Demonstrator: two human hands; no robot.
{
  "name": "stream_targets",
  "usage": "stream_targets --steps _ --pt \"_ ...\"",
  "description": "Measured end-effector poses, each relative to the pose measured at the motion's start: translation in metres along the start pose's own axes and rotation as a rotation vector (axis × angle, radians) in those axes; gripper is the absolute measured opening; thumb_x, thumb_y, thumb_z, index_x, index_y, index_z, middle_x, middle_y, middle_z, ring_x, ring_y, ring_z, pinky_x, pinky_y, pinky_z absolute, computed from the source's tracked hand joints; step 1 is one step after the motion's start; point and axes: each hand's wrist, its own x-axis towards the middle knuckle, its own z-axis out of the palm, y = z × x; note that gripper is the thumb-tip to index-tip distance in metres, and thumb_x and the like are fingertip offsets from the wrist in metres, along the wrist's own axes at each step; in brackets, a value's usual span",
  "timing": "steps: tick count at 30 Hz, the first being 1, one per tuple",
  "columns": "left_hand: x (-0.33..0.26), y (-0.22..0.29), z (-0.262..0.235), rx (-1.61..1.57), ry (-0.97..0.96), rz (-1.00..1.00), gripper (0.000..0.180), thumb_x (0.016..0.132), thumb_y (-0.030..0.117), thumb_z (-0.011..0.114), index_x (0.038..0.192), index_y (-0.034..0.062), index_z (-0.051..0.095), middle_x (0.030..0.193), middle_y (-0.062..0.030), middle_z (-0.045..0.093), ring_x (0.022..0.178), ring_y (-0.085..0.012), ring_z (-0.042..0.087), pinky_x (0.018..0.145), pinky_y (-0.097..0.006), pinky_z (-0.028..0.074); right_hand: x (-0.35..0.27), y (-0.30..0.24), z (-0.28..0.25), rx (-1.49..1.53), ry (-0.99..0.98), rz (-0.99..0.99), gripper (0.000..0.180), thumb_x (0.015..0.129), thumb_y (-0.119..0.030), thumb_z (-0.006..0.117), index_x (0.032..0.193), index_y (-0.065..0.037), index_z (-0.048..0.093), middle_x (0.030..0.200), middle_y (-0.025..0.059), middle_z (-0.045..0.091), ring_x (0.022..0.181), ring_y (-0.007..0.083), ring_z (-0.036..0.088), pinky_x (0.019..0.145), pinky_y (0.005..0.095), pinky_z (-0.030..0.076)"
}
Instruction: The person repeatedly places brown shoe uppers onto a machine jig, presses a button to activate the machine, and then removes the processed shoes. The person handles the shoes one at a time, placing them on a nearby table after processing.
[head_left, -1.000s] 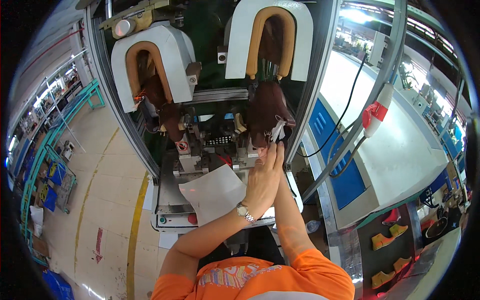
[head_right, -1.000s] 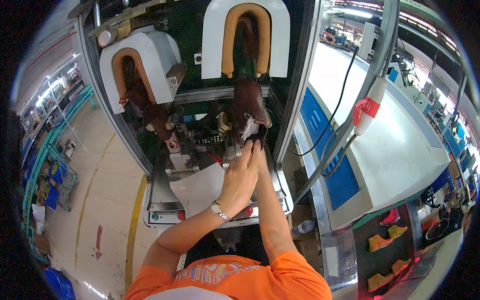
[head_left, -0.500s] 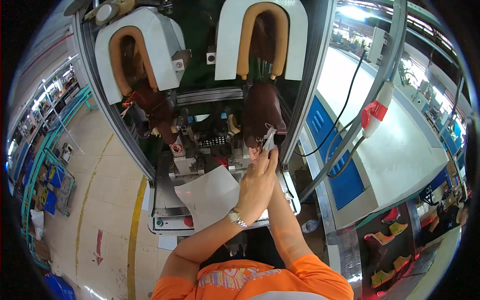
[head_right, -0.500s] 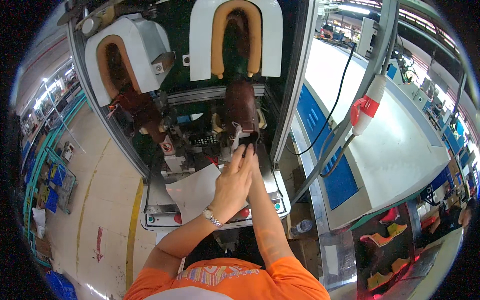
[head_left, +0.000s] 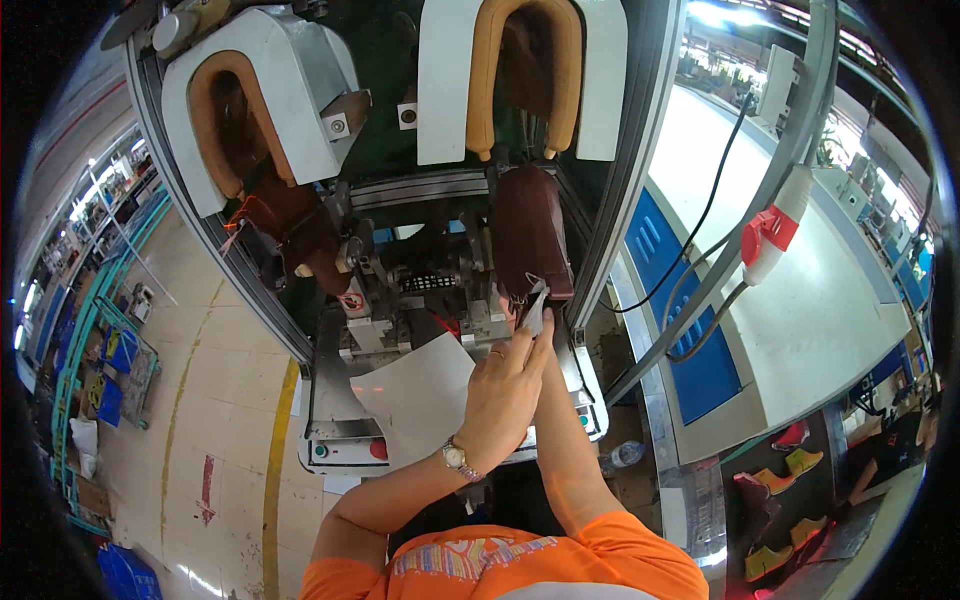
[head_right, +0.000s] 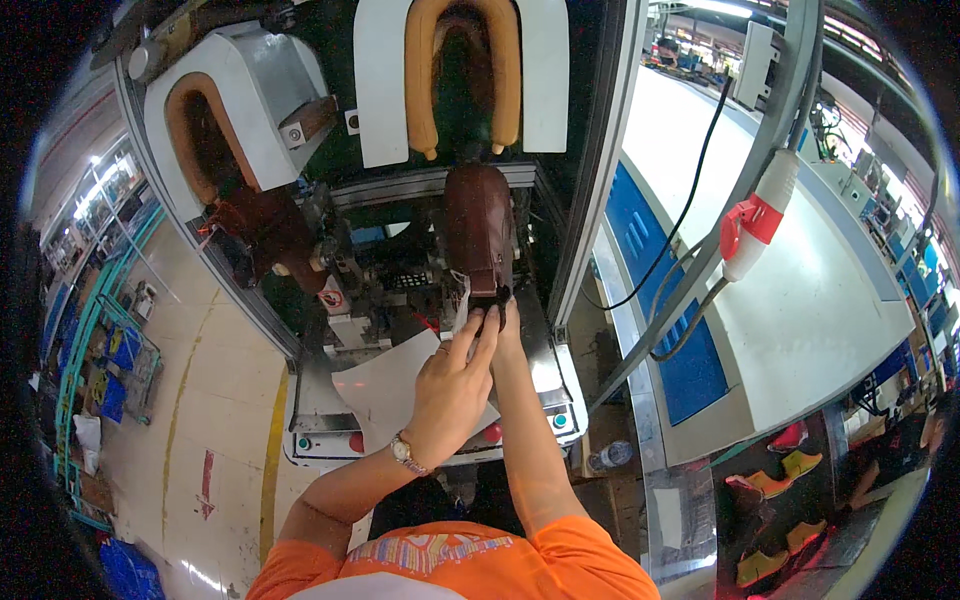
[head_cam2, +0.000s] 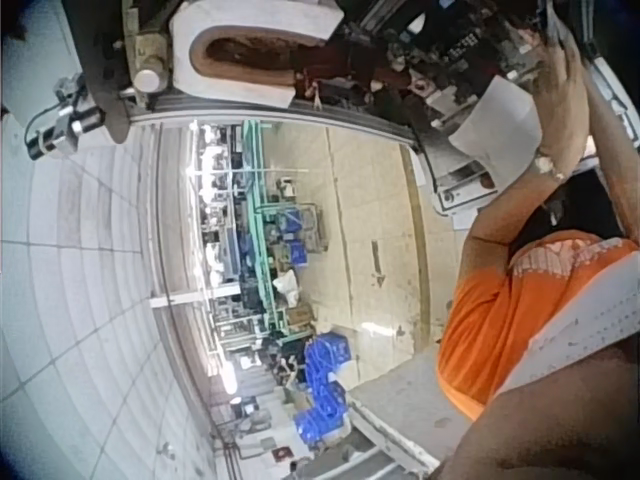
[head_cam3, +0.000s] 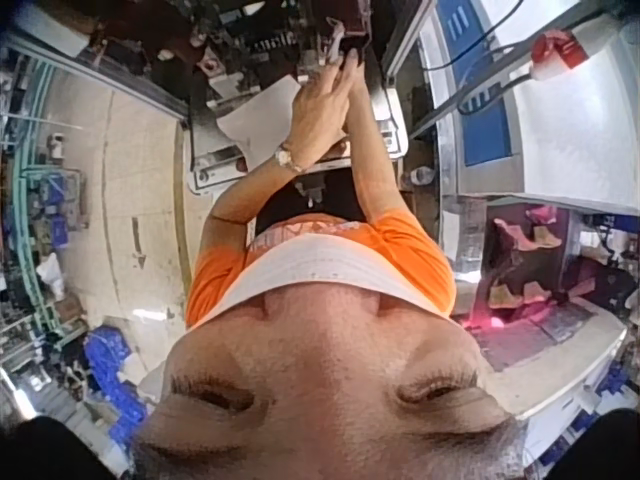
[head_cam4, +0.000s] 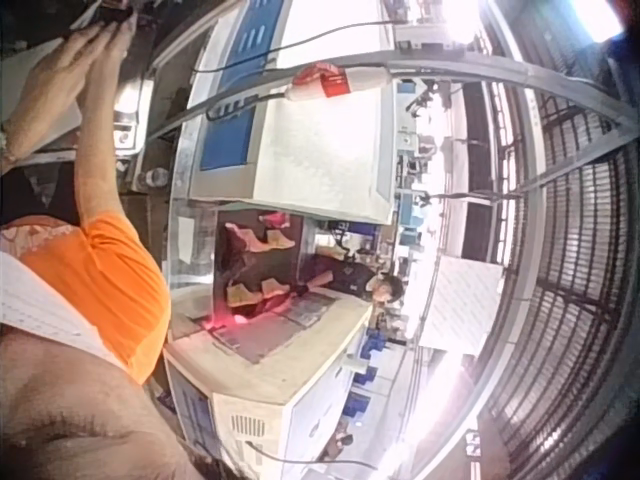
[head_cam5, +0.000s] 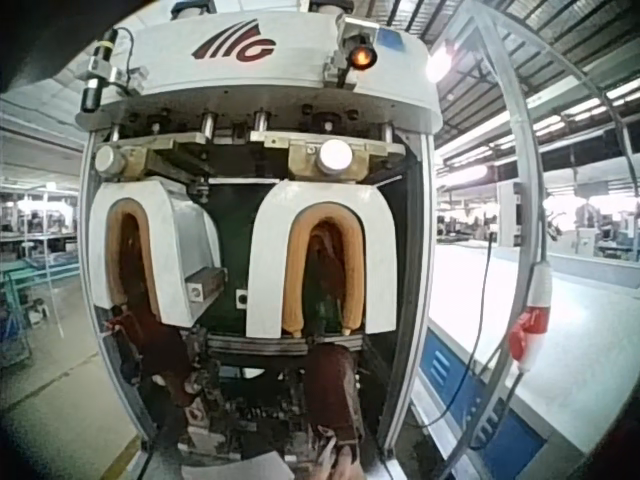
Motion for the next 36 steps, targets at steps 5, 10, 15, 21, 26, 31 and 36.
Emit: stream_targets --steps 5,10,15,21,26,31,36 --pt "0.002 -0.001 0.001 0.011 -0.036 -0.003 0.06 0.072 0.004 0.057 0.128 0.0051 0.036 0.117 -0.0135 0.045 0.085 -0.0254 0.057 0.072 -0.032 0.049 -0.002 -0.006 0.02 -0.147 0.266 0.078 0.034 0.092 -0.014 0.033 0.122 0.001 0.041 0.123 0.01 0.047 0.109 0.0213 0.046 0.102 0.0339 0.034" --pt "0.0 -0.01 -0.013 -0.253 -0.013 0.062 0.058 0.076 0.006 0.058 0.128 0.0047 0.035 0.121 -0.0132 0.042 0.084 -0.0241 0.058 0.069 -0.032 0.05 -0.016 -0.045 0.087 0.098 0.389 0.172 0.024 0.089 -0.021 0.041 0.107 -0.006 0.045 0.092 0.011 0.056 0.077 0.0238 0.056 0.063 0.0363 0.049" --pt "-0.047 -0.035 -0.049 -0.531 0.118 0.121 0.039 0.076 0.003 0.058 0.114 0.0063 0.053 0.111 -0.0111 0.051 0.077 -0.02 0.06 0.068 -0.029 0.049 -0.072 -0.056 0.002 -0.811 0.405 -0.159 0.033 0.076 -0.005 0.06 0.108 -0.001 0.052 0.097 0.0086 0.058 0.087 0.0198 0.057 0.078 0.0291 0.045" --pt "-0.09 -0.118 -0.084 -0.459 0.416 -0.123 0.02 0.079 -0.003 0.052 0.095 0.0039 0.061 0.085 -0.0058 0.061 0.063 -0.0104 0.054 0.054 -0.022 0.042 -0.207 -0.08 -0.124 -1.629 0.742 0.302 0.075 0.058 -0.013 0.073 0.124 -0.006 0.038 0.123 0.0169 0.046 0.111 0.0301 0.047 0.092 0.0353 0.038" --pt "-0.103 -0.159 -0.1 -0.547 0.592 -0.34 0.017 0.08 -0.004 0.052 0.093 0.0033 0.061 0.083 -0.0036 0.06 0.058 -0.0057 0.047 0.051 -0.019 0.037 -0.189 -0.071 -0.099 -1.532 0.926 0.466 0.086 0.054 -0.007 0.075 0.129 -0.01 0.032 0.118 0.0171 0.051 0.105 0.0332 0.051 0.09 0.0372 0.04" --pt "-0.114 -0.179 -0.113 -0.6 0.607 -0.364 0.018 0.083 0.0 0.051 0.098 0.003 0.059 0.089 -0.0032 0.06 0.061 -0.0048 0.049 0.056 -0.018 0.042 -0.192 -0.079 -0.097 -1.627 1.05 0.449 0.075 0.06 -0.004 0.068 0.127 -0.007 0.034 0.117 0.018 0.049 0.109 0.0354 0.046 0.094 0.0411 0.035" --pt "-0.138 -0.193 -0.11 -0.644 0.656 -0.448 0.019 0.081 -0.001 0.052 0.098 0.0035 0.059 0.084 -0.0025 0.06 0.058 -0.0044 0.048 0.053 -0.018 0.04 -0.173 -0.05 0.039 -1.669 0.5 -0.611 0.031 0.067 0.007 0.051 0.097 -0.001 0.054 0.096 0.0129 0.053 0.093 0.0278 0.049 0.082 0.0351 0.037"
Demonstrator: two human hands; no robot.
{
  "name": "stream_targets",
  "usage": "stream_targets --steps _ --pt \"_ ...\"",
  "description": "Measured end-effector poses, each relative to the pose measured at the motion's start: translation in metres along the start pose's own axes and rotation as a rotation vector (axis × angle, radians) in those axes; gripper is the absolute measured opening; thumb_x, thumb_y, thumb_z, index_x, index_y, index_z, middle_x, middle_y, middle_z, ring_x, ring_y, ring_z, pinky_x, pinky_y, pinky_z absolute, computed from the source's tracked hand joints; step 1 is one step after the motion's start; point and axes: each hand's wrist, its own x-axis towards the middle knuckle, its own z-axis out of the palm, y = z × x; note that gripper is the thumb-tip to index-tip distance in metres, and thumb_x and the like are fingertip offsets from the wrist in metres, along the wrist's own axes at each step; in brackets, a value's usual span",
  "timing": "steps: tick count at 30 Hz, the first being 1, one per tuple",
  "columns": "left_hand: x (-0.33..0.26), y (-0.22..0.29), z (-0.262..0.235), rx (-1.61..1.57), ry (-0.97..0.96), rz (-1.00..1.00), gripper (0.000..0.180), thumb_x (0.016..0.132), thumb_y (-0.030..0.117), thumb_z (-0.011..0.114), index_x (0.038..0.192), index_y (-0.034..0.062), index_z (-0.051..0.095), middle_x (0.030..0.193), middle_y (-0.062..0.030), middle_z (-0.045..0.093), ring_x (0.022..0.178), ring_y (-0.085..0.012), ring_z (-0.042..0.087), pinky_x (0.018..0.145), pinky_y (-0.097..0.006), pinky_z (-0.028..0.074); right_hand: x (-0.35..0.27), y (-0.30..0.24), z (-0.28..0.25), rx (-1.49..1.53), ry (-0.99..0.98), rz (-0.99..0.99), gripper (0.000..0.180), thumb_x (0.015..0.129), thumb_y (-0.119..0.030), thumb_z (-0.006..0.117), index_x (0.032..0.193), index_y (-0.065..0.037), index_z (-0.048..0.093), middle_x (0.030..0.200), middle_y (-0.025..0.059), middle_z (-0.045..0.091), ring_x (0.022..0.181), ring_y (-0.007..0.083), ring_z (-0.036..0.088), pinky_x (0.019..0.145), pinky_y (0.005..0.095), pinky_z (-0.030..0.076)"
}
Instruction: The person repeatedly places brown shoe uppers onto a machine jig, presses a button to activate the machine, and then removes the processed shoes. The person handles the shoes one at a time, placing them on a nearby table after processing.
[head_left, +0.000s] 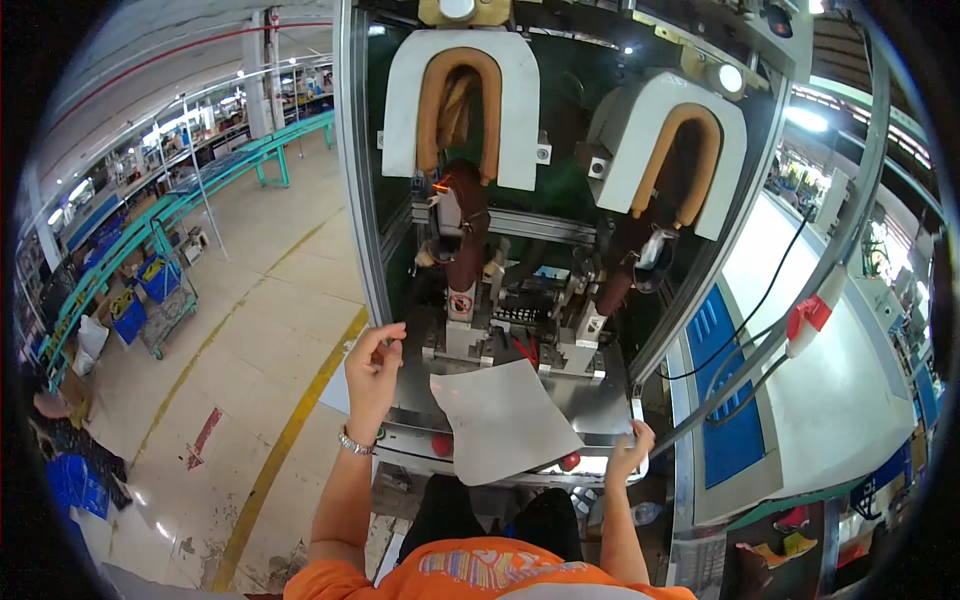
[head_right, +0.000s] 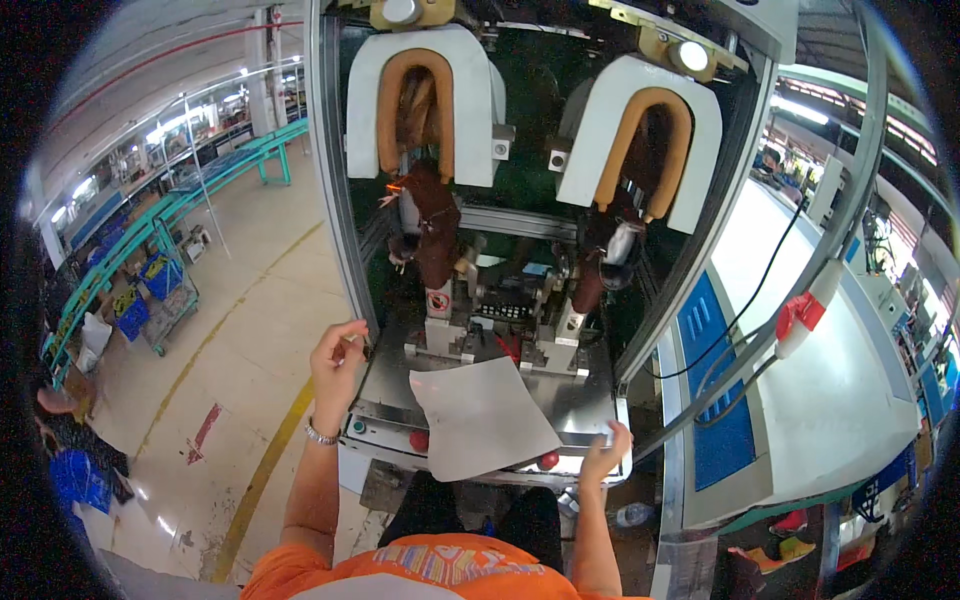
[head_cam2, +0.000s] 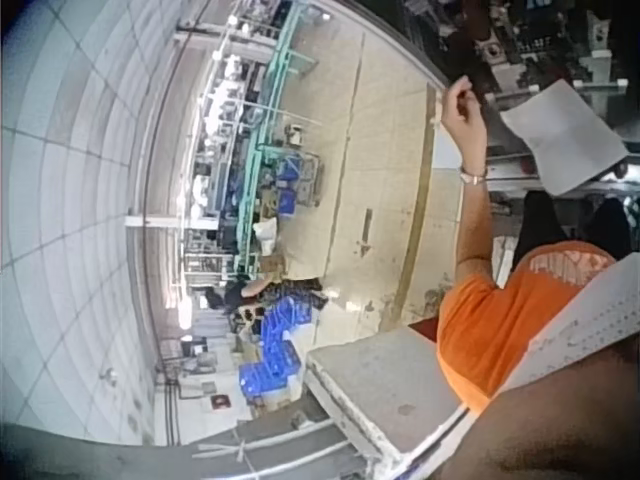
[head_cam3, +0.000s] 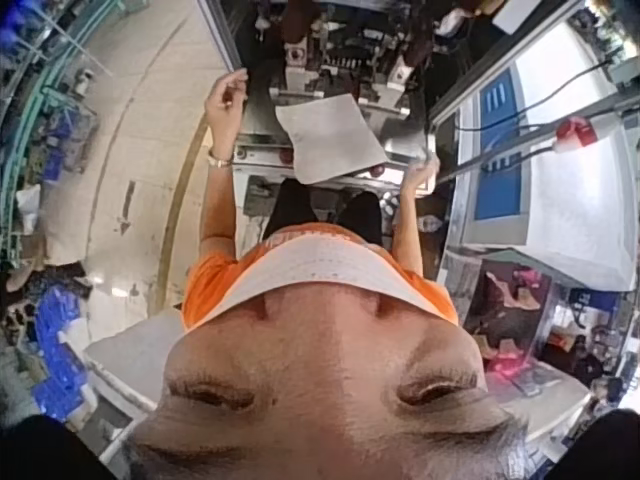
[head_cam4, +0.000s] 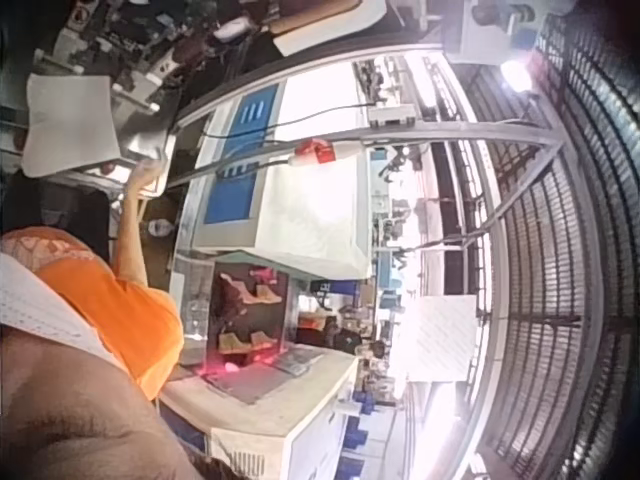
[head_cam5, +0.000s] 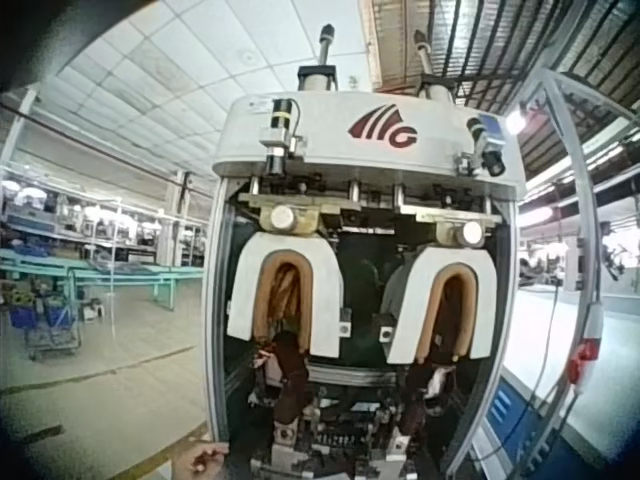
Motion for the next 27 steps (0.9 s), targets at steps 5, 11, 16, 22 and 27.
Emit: stream_targets --steps 5,11,16,22,27 --pt "-0.01 -0.01 -0.003 -0.105 0.004 -0.125 0.018 0.084 0.005 0.054 0.101 0.0039 0.059 0.084 -0.0011 0.059 0.062 -0.0039 0.049 0.056 -0.017 0.041 0.074 -0.189 0.037 0.539 -0.294 -0.309 0.015 0.074 0.004 0.057 0.089 0.0 0.057 0.082 0.0094 0.053 0.07 0.0172 0.05 0.064 0.0261 0.041" --pt "-0.03 -0.026 0.004 -0.076 -0.111 -0.138 0.016 0.085 0.006 0.054 0.1 0.0056 0.06 0.085 -0.004 0.06 0.067 -0.0065 0.053 0.058 -0.019 0.043 0.156 -0.358 0.077 0.561 -0.273 -0.709 0.022 0.073 -0.006 0.064 0.094 -0.001 0.058 0.09 0.0136 0.056 0.07 0.0251 0.055 0.062 0.0314 0.045" --pt "-0.039 -0.022 -0.008 -0.017 -0.208 -0.222 0.019 0.082 0.002 0.054 0.099 0.0056 0.06 0.087 -0.0052 0.06 0.071 -0.0089 0.056 0.061 -0.021 0.045 0.183 -0.394 0.117 0.232 -0.236 -0.97 0.013 0.072 -0.009 0.063 0.083 -0.002 0.06 0.08 0.0091 0.056 0.072 0.031 0.057 0.061 0.0361 0.046" --pt "-0.038 -0.036 -0.04 0.031 -0.035 -0.08 0.019 0.082 0.006 0.056 0.101 0.0073 0.06 0.094 -0.0038 0.061 0.08 -0.0099 0.055 0.067 -0.022 0.043 0.172 -0.371 0.131 0.457 0.002 -0.951 0.012 0.068 0.001 0.063 0.079 -0.003 0.06 0.079 0.0121 0.059 0.069 0.0282 0.058 0.062 0.0341 0.047" --pt "-0.02 -0.044 -0.055 0.074 0.012 -0.203 0.027 0.081 0.013 0.057 0.108 0.0089 0.056 0.11 -0.0037 0.056 0.098 -0.0166 0.052 0.08 -0.029 0.04 0.175 -0.395 0.074 0.538 0.159 -0.889 0.018 0.066 0.007 0.065 0.082 -0.001 0.06 0.079 0.0121 0.058 0.072 0.026 0.059 0.064 0.0297 0.047"
